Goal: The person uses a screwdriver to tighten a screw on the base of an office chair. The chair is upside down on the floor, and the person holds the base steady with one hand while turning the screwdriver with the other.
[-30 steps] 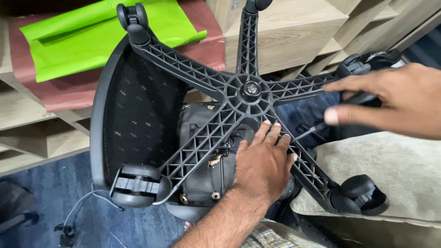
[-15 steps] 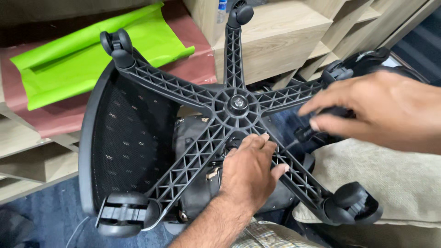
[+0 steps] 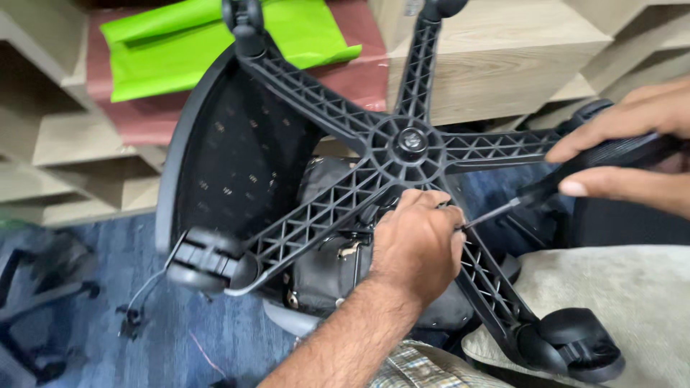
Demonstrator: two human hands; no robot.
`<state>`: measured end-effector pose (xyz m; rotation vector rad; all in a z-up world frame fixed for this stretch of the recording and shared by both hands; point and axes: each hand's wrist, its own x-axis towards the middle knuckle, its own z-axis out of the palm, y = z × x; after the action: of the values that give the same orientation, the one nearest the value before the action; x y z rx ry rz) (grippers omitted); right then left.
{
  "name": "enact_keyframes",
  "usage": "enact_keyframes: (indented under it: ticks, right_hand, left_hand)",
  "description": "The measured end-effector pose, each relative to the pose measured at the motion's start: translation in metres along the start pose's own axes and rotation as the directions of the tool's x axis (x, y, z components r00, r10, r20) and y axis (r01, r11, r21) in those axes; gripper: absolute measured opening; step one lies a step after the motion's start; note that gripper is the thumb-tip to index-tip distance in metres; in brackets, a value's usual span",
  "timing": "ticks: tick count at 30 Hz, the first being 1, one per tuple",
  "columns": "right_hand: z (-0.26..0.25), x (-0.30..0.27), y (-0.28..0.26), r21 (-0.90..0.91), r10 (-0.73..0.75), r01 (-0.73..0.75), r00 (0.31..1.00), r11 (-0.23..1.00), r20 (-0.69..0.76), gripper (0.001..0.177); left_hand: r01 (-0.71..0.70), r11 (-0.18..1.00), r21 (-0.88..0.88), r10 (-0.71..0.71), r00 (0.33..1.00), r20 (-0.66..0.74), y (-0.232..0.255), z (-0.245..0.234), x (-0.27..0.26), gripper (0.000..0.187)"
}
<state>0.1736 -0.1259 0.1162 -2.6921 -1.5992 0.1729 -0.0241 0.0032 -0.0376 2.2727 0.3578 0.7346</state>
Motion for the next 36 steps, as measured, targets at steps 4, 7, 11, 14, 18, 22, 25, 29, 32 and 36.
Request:
enact_keyframes:
  ticks: [4,7,11,14,18,22,25,29,32,36]
  right_hand:
    - [0.006,0.008,-0.002,-0.04,0.013,-0.012,0.999,0.999,0.045,0.04]
    - [-0.001,0.01,-0.017,-0.159,-0.108,0.121,0.991,0.98,0.084,0.039]
    - [-0.011,0.014,-0.049,-0.188,-0.58,0.569,0.815,0.8,-0.002,0.041]
    - [-0.021,0.014,-0.081,-0.29,-0.149,0.207,0.967,0.934,0.208,0.063]
    - [-0.028,0.009,-0.106,-0.56,0.398,-0.209,0.886,0.802,0.238,0.052]
    - [-0.021,0.013,-0.094,-0.514,-0.073,0.145,0.985,0.845,0.157,0.039]
    - [-0.021,0.019,-0.075,-0.346,-0.705,0.637,0.7,0.689,-0.114,0.044]
    - [-0.019,0.023,-0.077,-0.471,0.031,0.044,0.988,0.881,0.151,0.052]
    - [-0.022,0.025,-0.086,-0.654,0.416,-0.156,0.87,0.74,0.264,0.044]
    - [-0.032,0.029,-0.089,-0.228,-0.206,0.251,0.957,0.941,0.204,0.049]
  left_hand:
    - [0.044,0.999,0.022,-0.044,0.999,-0.014,0.008,0.004,-0.001,0.02]
    - [0.093,0.996,0.012,-0.094,0.995,0.019,0.01,0.005,0.001,0.013]
    - [0.122,0.992,0.019,-0.123,0.991,0.048,0.01,0.004,0.008,0.016]
    - [0.123,0.992,0.015,-0.123,0.992,0.023,0.012,0.003,0.01,0.018]
    - [0.131,0.991,0.003,-0.131,0.991,0.01,0.013,0.004,0.009,0.015]
    - [0.166,0.986,-0.013,-0.166,0.986,0.004,0.012,0.007,0.007,0.019]
    - [0.136,0.991,0.0,-0.136,0.991,0.0,0.01,0.005,0.009,0.021]
    - [0.126,0.992,-0.016,-0.125,0.992,0.034,0.007,0.001,0.014,0.019]
    - [0.116,0.992,-0.051,-0.114,0.993,0.033,0.004,0.0,0.014,0.018]
    - [0.1,0.993,-0.061,-0.097,0.994,0.043,-0.001,-0.005,0.02,0.016]
